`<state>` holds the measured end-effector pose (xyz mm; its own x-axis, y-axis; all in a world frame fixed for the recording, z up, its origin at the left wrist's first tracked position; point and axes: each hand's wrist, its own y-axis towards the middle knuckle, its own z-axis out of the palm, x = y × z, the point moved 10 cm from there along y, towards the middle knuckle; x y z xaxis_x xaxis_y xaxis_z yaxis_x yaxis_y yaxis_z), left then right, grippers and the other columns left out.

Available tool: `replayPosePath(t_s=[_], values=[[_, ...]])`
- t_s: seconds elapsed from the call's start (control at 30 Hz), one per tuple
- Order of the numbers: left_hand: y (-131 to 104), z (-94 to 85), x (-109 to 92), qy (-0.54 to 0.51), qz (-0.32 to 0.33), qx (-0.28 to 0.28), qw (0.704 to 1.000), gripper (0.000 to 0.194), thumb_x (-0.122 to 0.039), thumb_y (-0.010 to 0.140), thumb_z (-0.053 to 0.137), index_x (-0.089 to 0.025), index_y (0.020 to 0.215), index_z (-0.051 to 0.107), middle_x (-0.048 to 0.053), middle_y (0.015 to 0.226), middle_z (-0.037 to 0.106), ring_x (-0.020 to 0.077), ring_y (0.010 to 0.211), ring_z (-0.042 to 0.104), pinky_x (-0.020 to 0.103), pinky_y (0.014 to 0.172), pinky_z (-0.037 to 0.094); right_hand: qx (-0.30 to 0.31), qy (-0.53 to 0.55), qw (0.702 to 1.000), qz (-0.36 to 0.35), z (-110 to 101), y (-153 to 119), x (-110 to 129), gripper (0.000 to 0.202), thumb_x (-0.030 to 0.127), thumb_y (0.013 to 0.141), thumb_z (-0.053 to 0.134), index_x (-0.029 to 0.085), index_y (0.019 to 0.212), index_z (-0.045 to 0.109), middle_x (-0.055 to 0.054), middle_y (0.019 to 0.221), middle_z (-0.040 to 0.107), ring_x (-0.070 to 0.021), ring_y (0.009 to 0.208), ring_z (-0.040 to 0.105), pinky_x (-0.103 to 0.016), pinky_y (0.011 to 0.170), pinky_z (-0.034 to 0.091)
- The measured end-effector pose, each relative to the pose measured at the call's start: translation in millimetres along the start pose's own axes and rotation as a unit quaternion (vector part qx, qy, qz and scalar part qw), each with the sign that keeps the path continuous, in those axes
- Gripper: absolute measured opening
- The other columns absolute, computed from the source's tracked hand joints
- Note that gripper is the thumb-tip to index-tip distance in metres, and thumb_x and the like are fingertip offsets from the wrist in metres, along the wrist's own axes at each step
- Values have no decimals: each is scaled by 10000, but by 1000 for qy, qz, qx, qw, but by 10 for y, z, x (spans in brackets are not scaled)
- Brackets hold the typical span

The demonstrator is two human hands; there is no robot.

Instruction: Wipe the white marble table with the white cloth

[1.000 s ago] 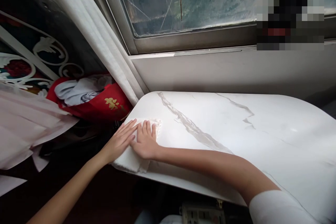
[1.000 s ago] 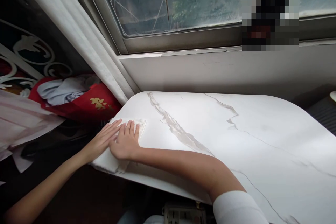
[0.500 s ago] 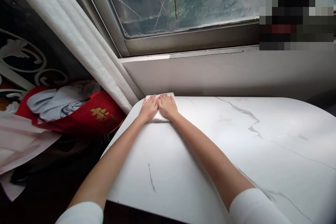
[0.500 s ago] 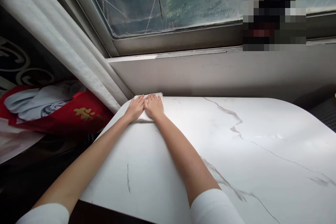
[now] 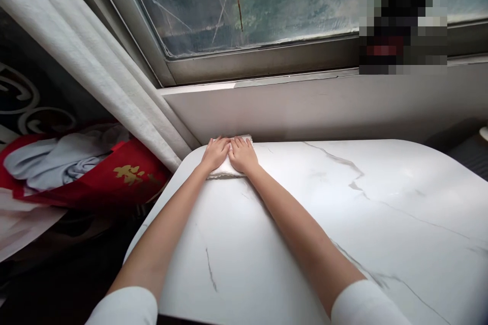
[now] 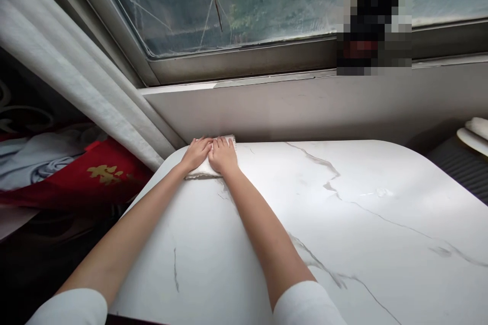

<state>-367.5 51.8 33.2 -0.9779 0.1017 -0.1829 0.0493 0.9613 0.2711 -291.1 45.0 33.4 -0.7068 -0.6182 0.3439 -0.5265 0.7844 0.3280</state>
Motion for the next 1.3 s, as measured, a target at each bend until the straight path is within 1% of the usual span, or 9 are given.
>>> replayPosePath(t_s=[0.23,0.43,0.57,0.73,0.83,0.9,1.0,1.13,1.3], values=[[-522,-39,-382,-18,-5,30,999,427,-207,911,283,-135,1284,478,74,1406,428,204,1356,261,428,1124,118,25,-17,999,-15,-192,-636,95,533,280,926,306,22,1392,335,-159,1464,317,-247,1362,236,-422,1115,109],[-1454,-98,-1172,-4,79,59,995,492,-238,924,281,-77,1385,339,116,1474,297,213,1385,167,463,1129,89,50,-24,994,-95,-521,-1669,227,556,324,941,278,39,1418,291,-155,1487,257,-259,1384,167,-454,1128,121],[-2038,-204,-1714,28,107,42,993,509,-232,937,275,-53,1413,275,140,1488,252,236,1393,109,488,1130,92,63,-30,990,-123,-751,-2341,272,557,335,955,260,83,1450,214,-114,1508,208,-249,1394,113,-471,1139,138],[-2380,-244,-2185,32,160,56,985,550,-232,931,313,-76,1446,199,127,1507,193,271,1394,80,518,1125,87,76,-44,987,-136,-942,-2857,263,614,298,948,285,100,1473,36,-117,1521,143,-262,1395,73,-493,1133,167],[-2258,-166,-2250,21,164,74,983,537,-246,939,296,-77,1442,213,123,1505,199,269,1393,85,519,1123,88,90,-58,987,-117,-927,-2803,125,586,283,951,257,86,1471,74,-132,1515,160,-262,1393,68,-488,1129,176],[-2006,-73,-2211,13,145,80,986,522,-251,947,266,-61,1433,235,126,1498,222,251,1392,106,503,1127,89,106,-69,988,-88,-864,-2579,-48,559,274,947,241,62,1458,161,-151,1504,192,-272,1390,80,-497,1121,178],[-1421,81,-2062,10,92,68,993,508,-227,942,241,-28,1409,280,137,1482,262,226,1385,160,477,1133,72,124,-85,988,-39,-764,-2049,-399,548,252,930,233,28,1430,249,-170,1492,225,-276,1386,123,-489,1118,154],[-557,290,-1902,18,54,51,997,490,-209,928,264,-52,1387,333,120,1466,310,206,1368,227,448,1133,81,90,-91,992,0,-753,-1298,-884,535,242,922,240,55,1420,297,-146,1485,274,-236,1377,198,-427,1121,126],[166,437,-1871,27,54,29,998,459,-196,917,295,-113,1358,388,94,1442,368,193,1343,285,428,1126,109,52,-107,992,35,-781,-778,-1343,521,207,903,267,48,1393,342,-149,1461,330,-223,1355,255,-404,1101,151]])
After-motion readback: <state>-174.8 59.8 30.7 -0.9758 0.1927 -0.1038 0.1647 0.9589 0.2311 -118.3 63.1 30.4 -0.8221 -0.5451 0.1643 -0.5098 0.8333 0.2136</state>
